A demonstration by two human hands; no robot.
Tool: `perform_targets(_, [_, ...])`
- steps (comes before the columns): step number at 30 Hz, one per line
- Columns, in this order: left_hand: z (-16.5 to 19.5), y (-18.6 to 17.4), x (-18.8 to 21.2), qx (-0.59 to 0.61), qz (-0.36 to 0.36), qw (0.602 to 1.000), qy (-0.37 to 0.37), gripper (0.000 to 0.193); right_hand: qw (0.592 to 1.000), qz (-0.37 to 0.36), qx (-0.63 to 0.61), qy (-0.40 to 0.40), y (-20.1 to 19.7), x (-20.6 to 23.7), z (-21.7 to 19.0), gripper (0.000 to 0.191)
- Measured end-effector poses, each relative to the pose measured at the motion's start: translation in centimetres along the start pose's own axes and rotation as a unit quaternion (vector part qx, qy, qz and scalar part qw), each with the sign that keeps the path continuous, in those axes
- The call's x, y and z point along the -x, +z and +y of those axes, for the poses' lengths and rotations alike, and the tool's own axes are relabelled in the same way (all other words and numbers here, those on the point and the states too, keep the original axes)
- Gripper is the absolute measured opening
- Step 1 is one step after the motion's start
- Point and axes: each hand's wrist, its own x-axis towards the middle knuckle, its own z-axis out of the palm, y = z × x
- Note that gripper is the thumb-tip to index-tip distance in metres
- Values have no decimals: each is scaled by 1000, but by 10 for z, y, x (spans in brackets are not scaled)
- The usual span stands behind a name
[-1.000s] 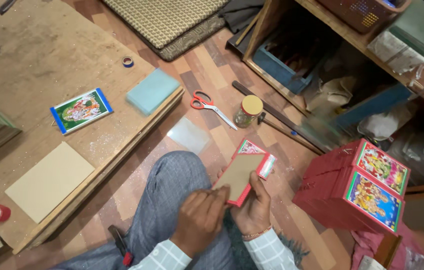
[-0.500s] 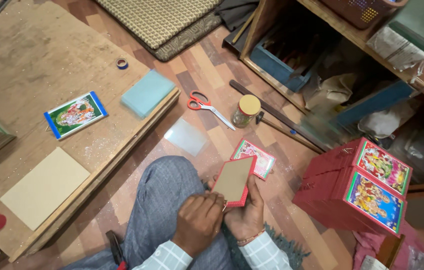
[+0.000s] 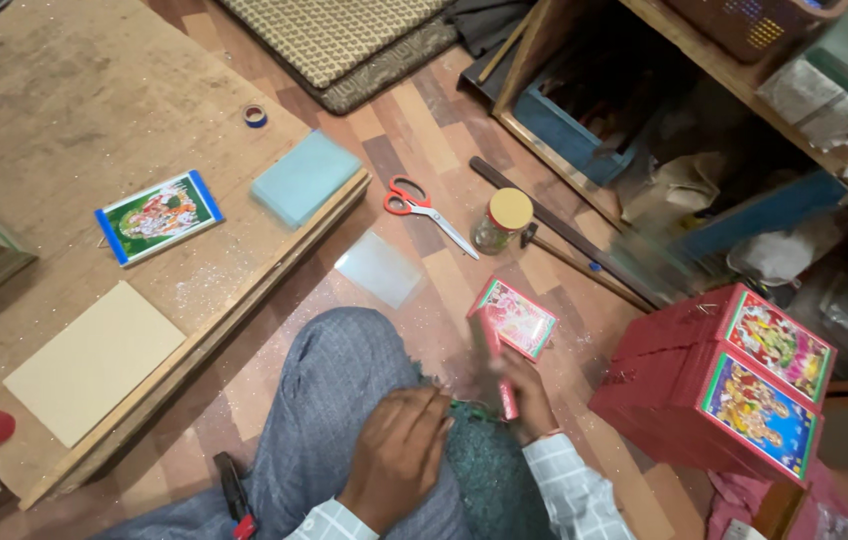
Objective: The person sits on the floor at a low table and assembles small framed religious picture plaques. They press a red plastic edge strip onto the sides of a printed picture board, trim the strip with a utility knife, fit the pieces together, and place finished plaques onto a stack.
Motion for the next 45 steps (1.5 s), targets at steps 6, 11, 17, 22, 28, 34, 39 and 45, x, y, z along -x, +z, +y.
perform_targets(6, [0, 1, 0, 3, -9, 1000, 3, 30, 755, 76, 618, -208, -36, -17, 45, 82])
perform_targets(11, [-1, -1, 0, 6, -18, 1000, -2, 28, 693, 125, 671, -230, -35, -26, 44, 76])
perform_targets(17, [0, 2, 2, 19, 19, 1000, 4, 30, 779, 225, 509, -290, 46, -7, 29, 40])
perform_targets(22, [-3, -23, 18, 21, 112, 993, -33, 30, 842, 129, 362, -379, 159, 8, -14, 25])
perform_targets(28, [-48, -101, 46, -75, 239, 947, -200, 31, 848, -26, 305, -434, 270, -45, -45, 27])
perform_targets(34, [-105, -169, 82, -28, 323, 843, -429, 40, 928, -49, 237, -285, 335, -188, -13, 38])
perform_targets(39, [-169, -183, 85, -9, 343, 824, -450, 44, 887, -26, 411, -211, 332, -257, 41, 56])
perform_targets(45, [-262, -183, 21, -98, 256, 832, -482, 46, 843, -33, 492, -215, 333, -273, 57, 78])
